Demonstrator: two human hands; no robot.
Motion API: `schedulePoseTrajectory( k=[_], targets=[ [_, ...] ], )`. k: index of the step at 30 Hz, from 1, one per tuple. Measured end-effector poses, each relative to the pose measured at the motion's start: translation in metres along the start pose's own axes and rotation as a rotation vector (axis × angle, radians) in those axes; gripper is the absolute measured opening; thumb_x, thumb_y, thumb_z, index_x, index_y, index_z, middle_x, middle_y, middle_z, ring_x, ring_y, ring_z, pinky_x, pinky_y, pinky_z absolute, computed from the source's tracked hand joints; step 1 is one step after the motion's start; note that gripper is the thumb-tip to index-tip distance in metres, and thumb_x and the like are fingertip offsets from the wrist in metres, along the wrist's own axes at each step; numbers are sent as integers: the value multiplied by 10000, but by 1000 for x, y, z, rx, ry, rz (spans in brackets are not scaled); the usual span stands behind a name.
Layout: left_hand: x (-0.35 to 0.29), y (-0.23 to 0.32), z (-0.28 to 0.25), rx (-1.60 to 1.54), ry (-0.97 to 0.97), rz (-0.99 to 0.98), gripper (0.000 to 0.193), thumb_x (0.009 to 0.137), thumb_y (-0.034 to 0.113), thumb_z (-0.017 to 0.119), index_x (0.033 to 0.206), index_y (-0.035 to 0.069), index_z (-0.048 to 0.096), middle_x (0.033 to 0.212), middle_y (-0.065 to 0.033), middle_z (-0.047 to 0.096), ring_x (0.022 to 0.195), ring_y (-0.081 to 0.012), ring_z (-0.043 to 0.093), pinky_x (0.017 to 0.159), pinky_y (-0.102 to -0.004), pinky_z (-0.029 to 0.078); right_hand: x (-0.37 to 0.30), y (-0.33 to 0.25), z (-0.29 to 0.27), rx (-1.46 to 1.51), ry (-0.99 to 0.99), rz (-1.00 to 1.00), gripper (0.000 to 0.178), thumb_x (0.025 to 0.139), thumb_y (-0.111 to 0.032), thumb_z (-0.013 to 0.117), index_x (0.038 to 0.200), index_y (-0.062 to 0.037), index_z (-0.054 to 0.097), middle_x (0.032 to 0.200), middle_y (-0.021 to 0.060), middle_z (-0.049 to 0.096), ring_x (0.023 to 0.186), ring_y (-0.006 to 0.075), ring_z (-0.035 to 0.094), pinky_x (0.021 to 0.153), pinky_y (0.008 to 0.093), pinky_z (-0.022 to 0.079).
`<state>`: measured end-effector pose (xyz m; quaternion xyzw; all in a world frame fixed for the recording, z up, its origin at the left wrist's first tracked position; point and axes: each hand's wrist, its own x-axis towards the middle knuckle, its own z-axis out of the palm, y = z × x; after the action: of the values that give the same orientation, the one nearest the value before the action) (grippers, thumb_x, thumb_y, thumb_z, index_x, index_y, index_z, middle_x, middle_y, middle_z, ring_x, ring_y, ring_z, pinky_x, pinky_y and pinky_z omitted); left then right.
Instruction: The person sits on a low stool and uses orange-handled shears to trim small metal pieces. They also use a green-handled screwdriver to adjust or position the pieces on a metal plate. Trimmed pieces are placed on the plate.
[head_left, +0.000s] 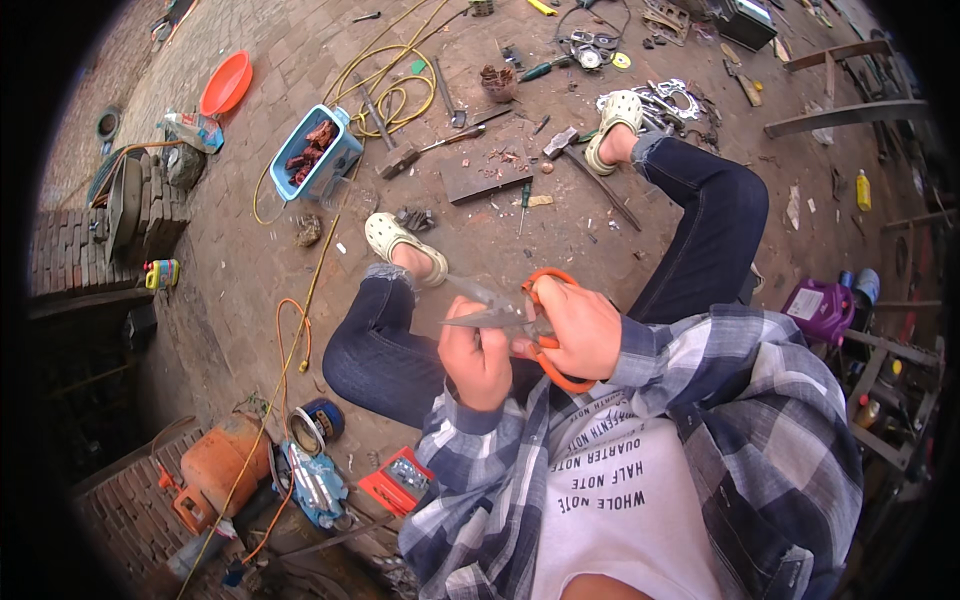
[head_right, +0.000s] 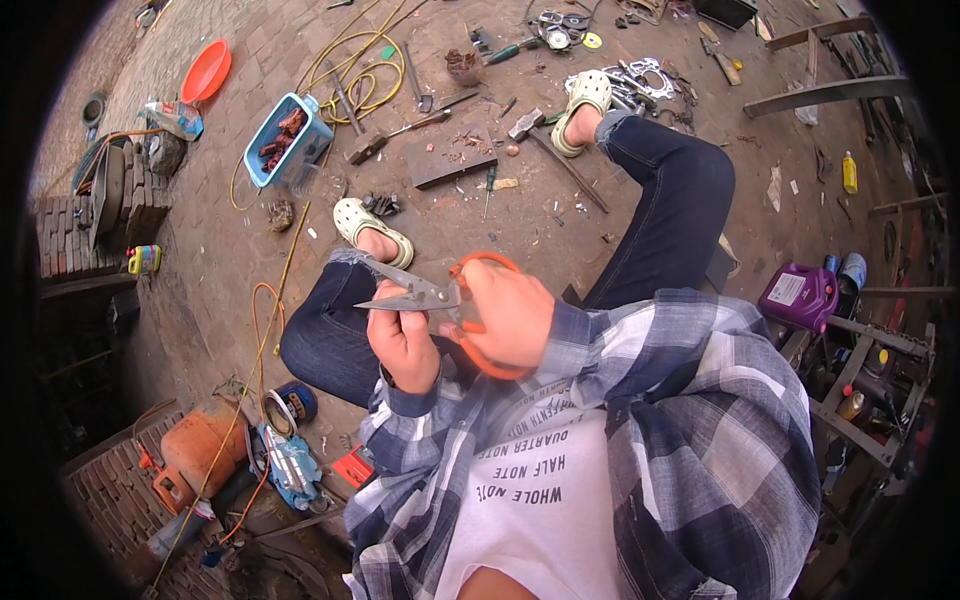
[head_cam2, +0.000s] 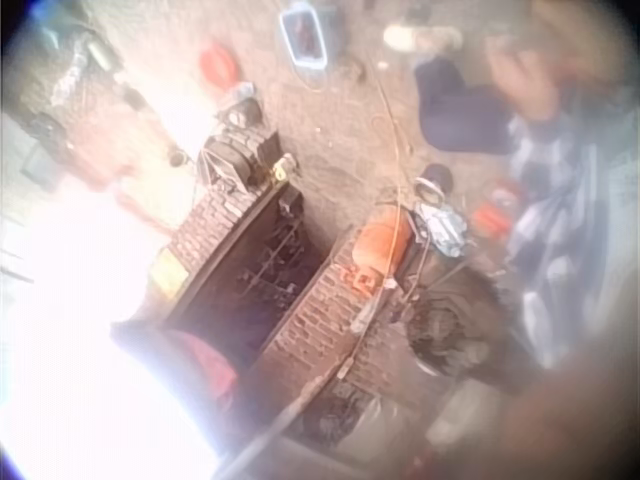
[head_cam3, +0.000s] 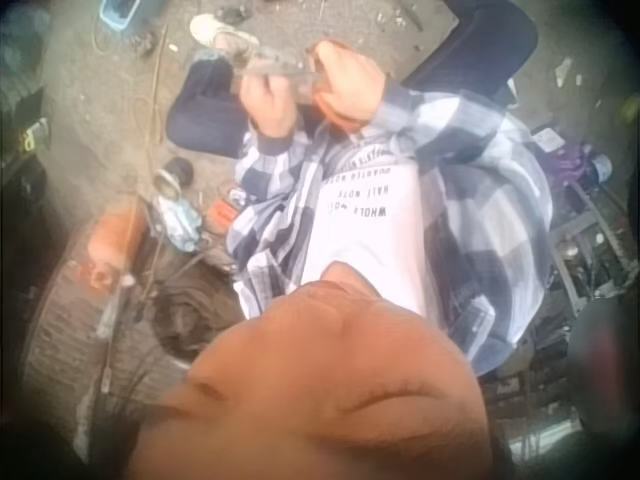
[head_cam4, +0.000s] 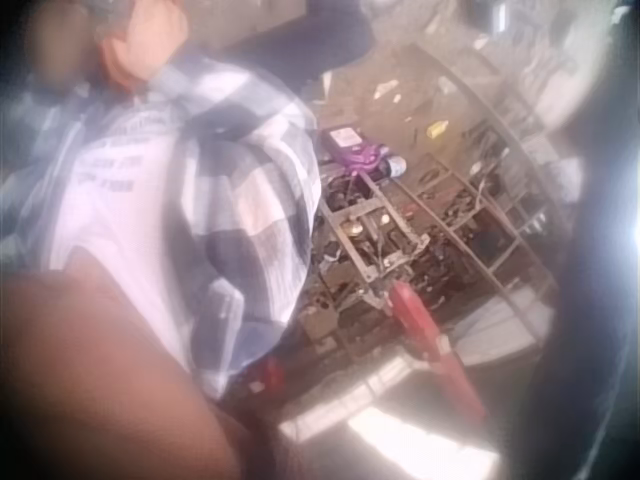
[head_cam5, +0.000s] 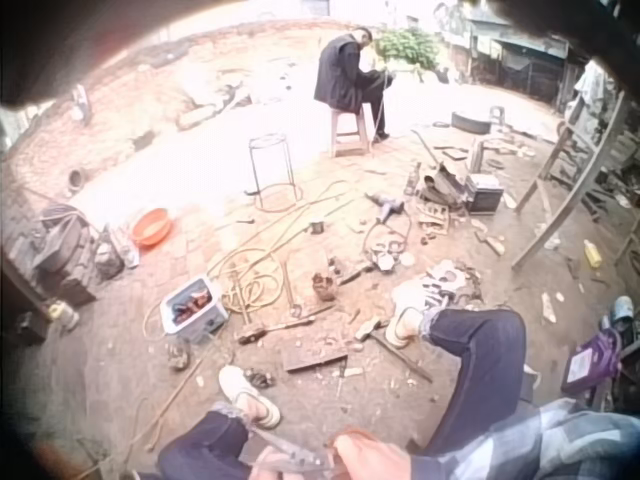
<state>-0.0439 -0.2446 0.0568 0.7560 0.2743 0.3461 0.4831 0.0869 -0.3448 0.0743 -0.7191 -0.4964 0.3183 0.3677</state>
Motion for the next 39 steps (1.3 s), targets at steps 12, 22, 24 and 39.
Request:
schedulePoseTrajectory(
  k=[12,22,24,39],
  targets=[
    [-3,-137,24,-426,205,-560,212,976,161,445,813,52,523,635,49,419,442,-25,339,404,-193,251,27,140,57,-76,-117,489,449,817,-415,650,990,-10,565,841,211,632,811,388,621,724,426,495],
    [-8,-169,42,-460,191,-753,216,975,181,460,845,52,575,638,37,456,419,-32,353,379,-201,258,53,266,138,-363,-181,368,445,760,-362,673,981,20,619,946,188,651,905,355,635,798,420,506],
    [-3,-168,46,-439,177,-776,215,973,170,459,839,51,578,644,39,458,443,-30,362,400,-197,267,54,291,150,-371,-78,304,304,772,-191,624,989,21,603,974,201,639,913,365,626,814,429,505],
    [11,-248,135,-329,91,-954,216,954,169,464,803,60,573,630,57,449,513,-25,377,448,-202,294,140,261,117,921,16,689,229,919,-219,584,866,-1,632,731,15,611,664,88,551,600,232,445]
  ],
)
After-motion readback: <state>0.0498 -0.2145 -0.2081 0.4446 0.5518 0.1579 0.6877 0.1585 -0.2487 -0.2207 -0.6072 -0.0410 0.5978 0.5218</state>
